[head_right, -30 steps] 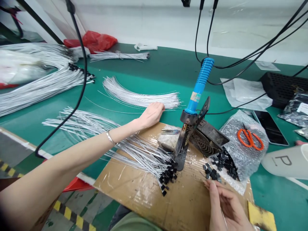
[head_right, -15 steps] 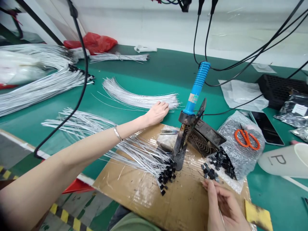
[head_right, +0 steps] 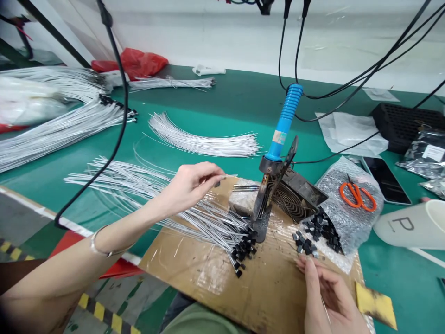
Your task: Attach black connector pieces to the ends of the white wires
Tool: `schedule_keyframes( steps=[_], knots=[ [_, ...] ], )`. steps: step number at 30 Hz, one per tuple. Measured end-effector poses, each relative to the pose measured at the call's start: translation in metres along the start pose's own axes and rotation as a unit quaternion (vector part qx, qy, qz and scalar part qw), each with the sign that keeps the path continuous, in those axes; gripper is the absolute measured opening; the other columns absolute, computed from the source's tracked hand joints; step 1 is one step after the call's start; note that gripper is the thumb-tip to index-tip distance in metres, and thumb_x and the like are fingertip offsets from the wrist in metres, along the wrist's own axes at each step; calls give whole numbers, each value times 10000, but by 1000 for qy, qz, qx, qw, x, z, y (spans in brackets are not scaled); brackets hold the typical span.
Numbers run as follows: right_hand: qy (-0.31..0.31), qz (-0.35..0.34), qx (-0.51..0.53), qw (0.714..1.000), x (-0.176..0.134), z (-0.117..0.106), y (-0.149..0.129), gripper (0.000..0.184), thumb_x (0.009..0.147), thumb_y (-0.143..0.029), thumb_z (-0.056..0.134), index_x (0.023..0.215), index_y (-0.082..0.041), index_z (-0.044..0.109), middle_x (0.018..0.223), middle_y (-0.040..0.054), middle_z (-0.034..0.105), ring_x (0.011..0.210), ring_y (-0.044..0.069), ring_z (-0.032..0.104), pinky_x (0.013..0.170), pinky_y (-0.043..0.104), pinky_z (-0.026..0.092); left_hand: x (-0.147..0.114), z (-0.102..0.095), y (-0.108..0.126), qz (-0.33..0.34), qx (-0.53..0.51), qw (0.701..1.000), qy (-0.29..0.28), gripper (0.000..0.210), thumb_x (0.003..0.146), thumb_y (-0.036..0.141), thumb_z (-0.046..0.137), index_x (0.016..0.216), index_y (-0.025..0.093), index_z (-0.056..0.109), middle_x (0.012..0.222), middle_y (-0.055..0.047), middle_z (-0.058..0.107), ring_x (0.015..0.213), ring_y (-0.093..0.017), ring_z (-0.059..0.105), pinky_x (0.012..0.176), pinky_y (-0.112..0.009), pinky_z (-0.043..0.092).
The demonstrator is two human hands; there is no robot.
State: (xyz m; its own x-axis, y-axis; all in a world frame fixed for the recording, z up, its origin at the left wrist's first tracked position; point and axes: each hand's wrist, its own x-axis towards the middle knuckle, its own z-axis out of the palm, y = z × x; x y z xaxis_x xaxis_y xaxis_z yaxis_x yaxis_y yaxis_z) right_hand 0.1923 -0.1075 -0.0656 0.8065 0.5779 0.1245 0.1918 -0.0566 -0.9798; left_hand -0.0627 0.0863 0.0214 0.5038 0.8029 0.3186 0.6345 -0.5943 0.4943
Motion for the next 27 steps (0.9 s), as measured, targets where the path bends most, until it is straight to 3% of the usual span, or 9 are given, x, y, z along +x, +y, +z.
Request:
schedule_keyframes(
  steps=[2,4,7,9,13,16,22,27],
  knots=[
    [12,4,-8,1000,-2,-1,-2,382,795,-497,932,853,-165,753,799,37,794,714,141,743,767,206,618,-18,-10,12,1,-14,1000,-19,248,1024,190,505,879,173,705,799,-47,726,698,-173,601,648,-288,436],
    [10,12,15,1000,-4,-2,-4,398,837,-523,891,922,-175,719,737,0,747,612,127,691,638,216,595,-31,-20,23,-32,-61,994,-89,279,1022,227,517,832,174,714,714,-30,686,627,-161,544,592,-282,391],
    [-16,5,47,999,-12,-3,-7,404,925,-566,784,845,-180,694,623,-27,642,487,117,595,485,227,512,-43,-29,34,-110,-212,927,-290,280,999,304,601,798,158,730,660,-14,658,576,-131,496,534,-256,356],
    [-72,-5,48,996,-20,-2,-11,435,951,-565,747,766,-172,715,575,-10,611,467,125,575,442,228,469,-46,-26,37,-141,-290,878,-355,255,958,316,664,788,141,737,661,-16,661,584,-122,498,535,-240,361],
    [-205,64,28,976,-43,8,-31,413,1002,-521,684,773,-181,733,586,-13,584,495,117,540,474,225,407,-52,-6,40,-167,-362,853,-337,226,898,301,695,742,140,716,668,-21,665,605,-122,507,566,-235,375],
    [-285,69,19,956,-53,21,-46,428,1030,-528,627,773,-197,710,610,-29,554,525,115,496,523,246,371,-55,6,42,-178,-381,851,-316,217,877,313,692,735,149,708,673,-26,654,635,-137,520,592,-243,395],
    [-357,-1,-11,934,-53,37,-56,372,1068,-433,574,782,-213,666,698,-25,603,616,121,529,594,249,387,-57,7,44,-191,-394,844,-310,228,885,321,673,740,145,673,647,-5,581,633,-135,478,590,-250,369],
    [-377,-144,-22,914,-45,39,-49,219,1051,-180,573,842,-221,621,734,-37,591,633,105,540,596,207,406,-62,10,45,-191,-367,856,-309,217,908,317,651,775,148,687,648,0,583,623,-135,468,576,-254,361]
  ],
)
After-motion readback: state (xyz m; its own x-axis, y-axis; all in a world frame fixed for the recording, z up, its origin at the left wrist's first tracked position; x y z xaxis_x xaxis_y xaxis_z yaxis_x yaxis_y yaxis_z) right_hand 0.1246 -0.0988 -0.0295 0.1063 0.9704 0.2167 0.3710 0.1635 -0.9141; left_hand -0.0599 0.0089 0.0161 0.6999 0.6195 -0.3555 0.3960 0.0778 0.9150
